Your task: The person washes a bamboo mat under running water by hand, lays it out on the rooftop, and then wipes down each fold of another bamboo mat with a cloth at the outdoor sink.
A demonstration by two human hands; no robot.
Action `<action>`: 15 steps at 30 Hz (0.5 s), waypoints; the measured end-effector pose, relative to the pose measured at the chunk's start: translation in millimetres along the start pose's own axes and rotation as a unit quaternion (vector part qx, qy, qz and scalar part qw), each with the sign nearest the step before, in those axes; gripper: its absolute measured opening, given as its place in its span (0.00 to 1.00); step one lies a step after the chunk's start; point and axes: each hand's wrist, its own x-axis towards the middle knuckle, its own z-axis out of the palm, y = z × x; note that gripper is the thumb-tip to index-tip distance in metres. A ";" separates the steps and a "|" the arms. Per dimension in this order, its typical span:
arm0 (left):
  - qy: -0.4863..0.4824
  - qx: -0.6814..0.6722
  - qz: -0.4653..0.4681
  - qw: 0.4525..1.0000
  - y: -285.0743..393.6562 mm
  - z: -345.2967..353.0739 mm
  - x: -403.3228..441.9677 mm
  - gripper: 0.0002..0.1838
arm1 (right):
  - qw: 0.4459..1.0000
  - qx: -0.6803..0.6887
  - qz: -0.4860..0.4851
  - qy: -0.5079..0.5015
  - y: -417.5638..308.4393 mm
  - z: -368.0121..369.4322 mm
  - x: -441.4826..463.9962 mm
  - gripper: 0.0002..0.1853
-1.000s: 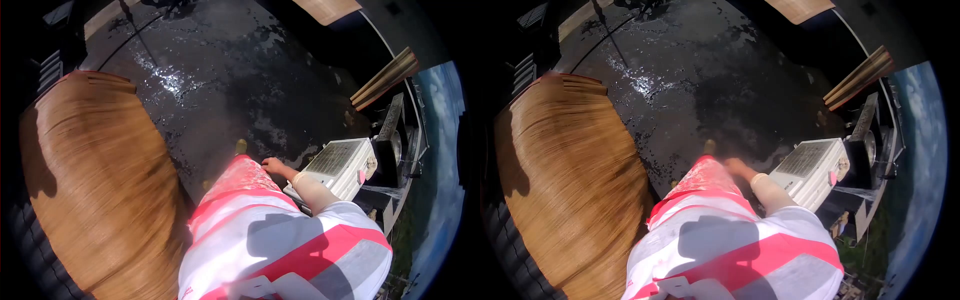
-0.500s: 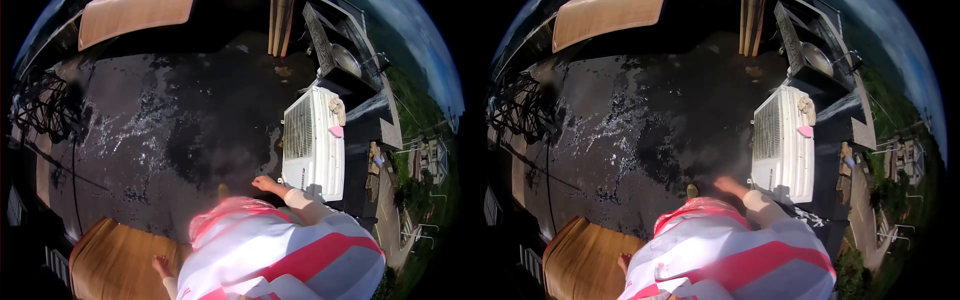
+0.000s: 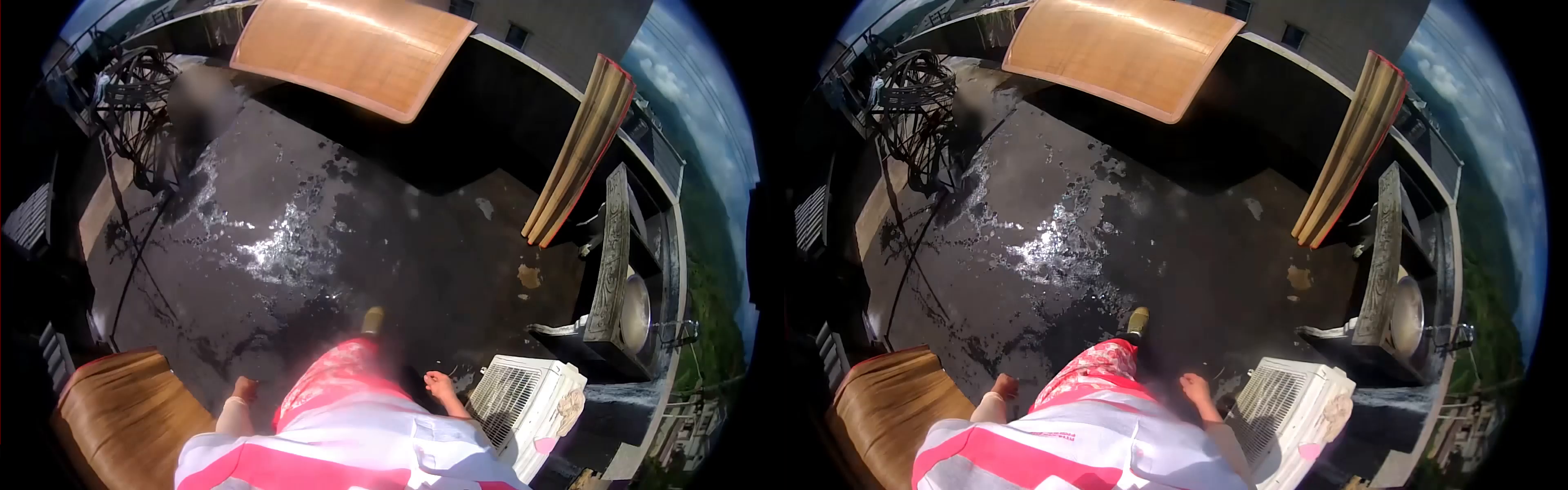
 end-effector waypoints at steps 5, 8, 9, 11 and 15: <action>0.183 0.191 0.214 0.940 329.6 79.2 -1.9 0.18 | 0.996 0.086 0.008 0.023 1.0 -114.4 63.0 0.16; 0.096 0.210 0.457 0.859 554.4 178.8 -64.9 0.17 | 0.952 0.303 0.044 0.026 -15.5 -193.4 90.5 0.14; 0.101 0.186 0.506 0.836 623.6 221.0 -105.7 0.16 | 0.950 0.300 0.076 0.035 -27.7 -216.6 111.6 0.14; 0.039 0.162 0.573 0.802 743.0 324.4 -151.5 0.14 | 0.954 0.268 0.131 0.039 -58.3 -264.0 161.3 0.13; -0.213 0.104 0.689 0.685 874.4 471.6 -328.3 0.20 | 0.961 0.228 0.152 0.028 -87.1 -377.2 245.8 0.12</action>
